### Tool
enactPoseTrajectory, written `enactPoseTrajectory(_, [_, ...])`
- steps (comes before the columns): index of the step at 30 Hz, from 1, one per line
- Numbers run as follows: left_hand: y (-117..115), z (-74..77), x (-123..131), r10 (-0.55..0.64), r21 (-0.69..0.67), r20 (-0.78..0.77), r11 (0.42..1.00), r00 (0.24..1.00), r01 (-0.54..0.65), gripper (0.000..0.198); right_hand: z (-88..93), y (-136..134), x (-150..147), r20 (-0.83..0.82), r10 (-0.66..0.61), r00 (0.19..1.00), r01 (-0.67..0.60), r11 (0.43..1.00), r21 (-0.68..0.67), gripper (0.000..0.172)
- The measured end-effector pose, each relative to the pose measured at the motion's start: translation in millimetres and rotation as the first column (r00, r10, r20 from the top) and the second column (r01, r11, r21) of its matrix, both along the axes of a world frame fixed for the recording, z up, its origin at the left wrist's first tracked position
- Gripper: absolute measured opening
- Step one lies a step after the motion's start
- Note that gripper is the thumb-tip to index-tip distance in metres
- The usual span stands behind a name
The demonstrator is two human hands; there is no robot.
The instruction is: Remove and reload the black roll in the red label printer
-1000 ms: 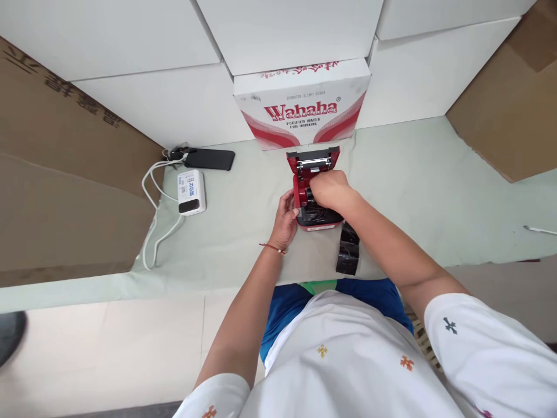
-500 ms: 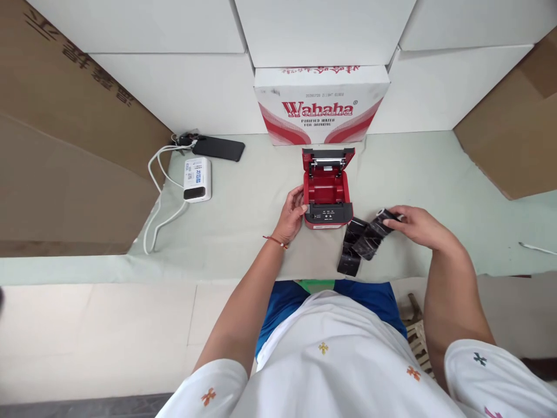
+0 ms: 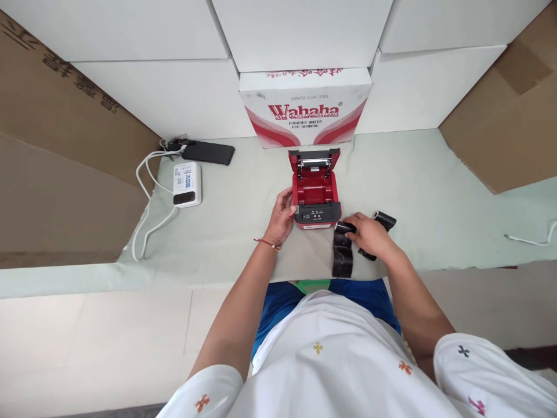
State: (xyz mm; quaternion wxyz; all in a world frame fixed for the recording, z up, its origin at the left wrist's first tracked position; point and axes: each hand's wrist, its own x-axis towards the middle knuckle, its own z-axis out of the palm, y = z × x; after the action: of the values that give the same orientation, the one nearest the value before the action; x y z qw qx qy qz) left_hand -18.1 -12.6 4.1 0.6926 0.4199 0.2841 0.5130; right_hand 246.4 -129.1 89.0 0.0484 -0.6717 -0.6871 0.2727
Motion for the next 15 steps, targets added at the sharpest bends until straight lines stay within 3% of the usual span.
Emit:
enactPoseTrajectory(4, [0,0.0,-1,-0.014,0.004,0.007,1.0,1.0,0.014,0.072,31.8,5,15,-0.29,0.124,0.949,-0.133,0.991,-0.013,0.031])
enactPoseTrajectory(10, [0,3.3,0,-0.012,-0.02,0.031,1.0,0.999,0.013,0.074,97.5,32,21,-0.46,0.09,0.884,-0.052,0.994,0.095,0.035])
enactPoseTrajectory(13, [0,3.7,0,-0.014,-0.019,0.035,1.0,0.999,0.015,0.074,111.8,51,1,-0.465,0.053,0.884,0.015,0.99,0.141,0.034])
enactPoseTrajectory(15, [0,2.9,1,-0.017,-0.018,0.044,1.0,0.999,0.018,0.073,110.0,64,-16,-0.445,0.02,0.895,0.063,0.983,0.171,0.036])
